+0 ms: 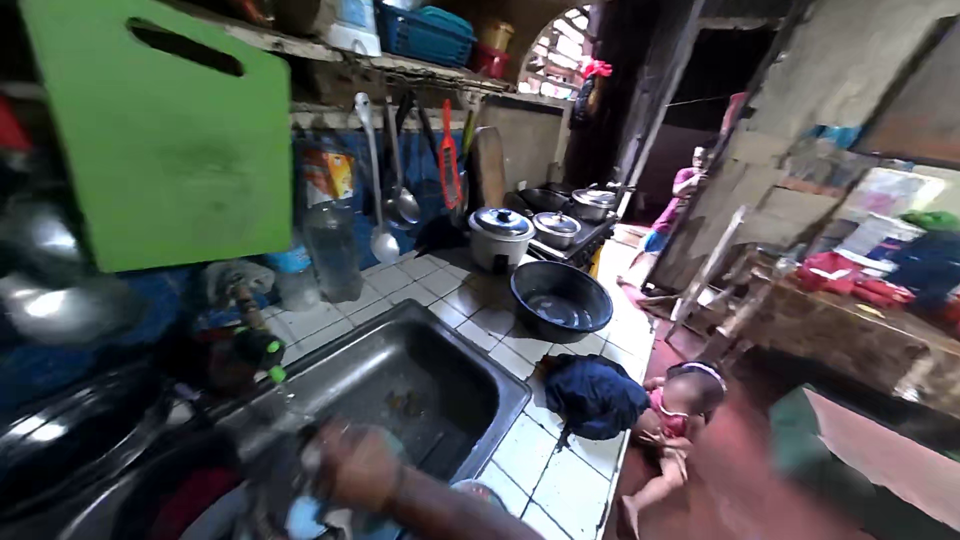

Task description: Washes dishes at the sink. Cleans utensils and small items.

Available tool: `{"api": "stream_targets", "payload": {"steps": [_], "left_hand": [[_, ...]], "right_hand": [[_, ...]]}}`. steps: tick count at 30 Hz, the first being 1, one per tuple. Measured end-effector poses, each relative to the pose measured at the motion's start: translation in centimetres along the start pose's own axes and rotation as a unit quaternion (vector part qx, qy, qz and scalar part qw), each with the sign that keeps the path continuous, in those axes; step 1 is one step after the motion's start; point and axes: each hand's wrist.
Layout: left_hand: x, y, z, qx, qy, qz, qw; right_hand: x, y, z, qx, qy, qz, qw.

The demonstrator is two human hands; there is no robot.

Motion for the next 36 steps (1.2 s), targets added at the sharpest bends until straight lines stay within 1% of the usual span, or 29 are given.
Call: {"api": "stream_targets", "payload": {"steps": [1, 2, 3, 4, 5, 6, 7, 9, 10, 11, 12, 14, 15, 16, 17, 18, 19, 20, 21, 22, 23, 24, 26, 27, 28, 30, 32, 34, 36], "left_hand": [[0.3, -0.2, -0.8, -0.006, -0.001, -0.045, 0.999], [0.5, -0.5, -1.3, -0.013, 0.008, -0.137, 0.99], [0.6, -0.8, -1.2, -0.002, 0.01, -0.223, 0.975], [0.6, -0.9, -1.0, 0.024, 0.014, -0.278, 0.96], [0.7, -1.3, -1.1, 0.06, 0.035, -0.308, 0.949], [0.8, -2.0, -1.5, 0.099, 0.064, -0.329, 0.937], [0.5, -2.8, -1.8, 0.121, 0.094, -0.36, 0.92], [-1.3, -3.5, -2.4, 0.133, 0.139, -0.448, 0.873], [-2.3, -3.7, -2.5, 0.139, 0.157, -0.502, 0.839], [-3.0, -4.0, -2.3, 0.154, 0.181, -0.553, 0.798], [-3.7, -4.2, -2.1, 0.169, 0.197, -0.595, 0.761], [-4.4, -3.7, -1.4, 0.203, 0.239, -0.641, 0.7], [-4.6, -3.3, -1.1, 0.225, 0.266, -0.661, 0.665], [-4.6, -2.7, -0.8, 0.249, 0.289, -0.681, 0.625], [-4.5, -2.2, -0.7, 0.273, 0.307, -0.7, 0.584], [-4.1, -1.7, -0.6, 0.299, 0.325, -0.716, 0.541], [-3.6, -1.6, -0.8, 0.321, 0.352, -0.725, 0.498], [-3.2, -1.7, -1.2, 0.336, 0.388, -0.73, 0.451], [-3.0, -2.1, -1.7, 0.351, 0.422, -0.731, 0.405], [-3.1, -2.7, -2.4, 0.367, 0.455, -0.727, 0.361], [-3.5, -3.1, -3.2, 0.382, 0.479, -0.718, 0.33], [-4.2, -3.2, -4.1, 0.395, 0.482, -0.712, 0.323], [-6.4, -2.8, -5.6, 0.399, 0.434, -0.721, 0.365], [-7.6, -2.5, -6.3, 0.367, 0.423, -0.734, 0.385], [-8.9, -1.9, -7.2, 0.314, 0.426, -0.744, 0.408], [-12.0, -0.4, -9.0, 0.178, 0.425, -0.751, 0.473], [-15.2, 1.3, -11.0, 0.06, 0.392, -0.752, 0.527], [-18.1, 2.2, -13.1, 0.008, 0.337, -0.768, 0.544], [-19.7, 1.5, -15.0, 0.013, 0.341, -0.778, 0.527]], "right_hand": [[0.0, -1.7, -1.2, 0.035, 0.082, -0.058, 0.994], [-0.1, -2.4, -2.3, 0.003, 0.127, -0.114, 0.985], [-0.3, -2.6, -3.2, -0.058, 0.137, -0.156, 0.977], [-0.5, -2.3, -3.8, -0.111, 0.125, -0.193, 0.967], [-0.5, -1.8, -4.1, -0.129, 0.095, -0.231, 0.96], [-0.5, -1.5, -3.8, -0.098, 0.072, -0.266, 0.956], [-0.5, -1.4, -3.2, -0.038, 0.063, -0.278, 0.958], [-1.6, -1.8, -1.8, 0.122, 0.032, -0.213, 0.969], [-2.2, -2.4, -1.5, 0.2, 0.0, -0.167, 0.965], [-2.8, -2.7, -1.2, 0.252, -0.05, -0.122, 0.959], [-3.5, -2.7, -0.9, 0.266, -0.116, -0.079, 0.954], [-4.4, -2.2, -0.2, 0.211, -0.251, 0.017, 0.944], [-4.6, -1.8, 0.1, 0.18, -0.296, 0.062, 0.936], [-4.5, -1.4, 0.5, 0.182, -0.302, 0.086, 0.932], [-4.0, -1.2, 0.9, 0.227, -0.257, 0.078, 0.936], [-3.4, -0.9, 1.3, 0.294, -0.162, 0.027, 0.941], [-3.3, -0.2, 1.7, 0.33, -0.043, -0.093, 0.939], [-3.7, 0.7, 2.2, 0.318, 0.062, -0.249, 0.913], [-4.2, 1.6, 2.7, 0.285, 0.149, -0.413, 0.852], [-4.0, 2.2, 3.0, 0.245, 0.22, -0.547, 0.77], [-3.4, 2.6, 3.0, 0.212, 0.262, -0.623, 0.706], [-2.4, 2.7, 2.5, 0.18, 0.288, -0.654, 0.676], [-0.5, 2.6, 0.7, 0.157, 0.336, -0.634, 0.679], [-0.1, 2.5, -0.4, 0.155, 0.356, -0.612, 0.689], [-0.2, 2.1, -1.4, 0.158, 0.351, -0.607, 0.695], [-0.7, 0.8, -3.0, 0.126, 0.35, -0.59, 0.717], [-1.9, -0.6, -4.1, 0.1, 0.342, -0.576, 0.736], [-3.1, -1.6, -4.8, 0.095, 0.345, -0.575, 0.736], [-4.2, -2.4, -4.9, 0.093, 0.318, -0.577, 0.747]]}}
Point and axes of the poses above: each hand's wrist, its own z-axis away from the middle knuckle, its own y-axis out of the palm, x = y × z, and after that the axes turned 14 degrees about z, right-handed
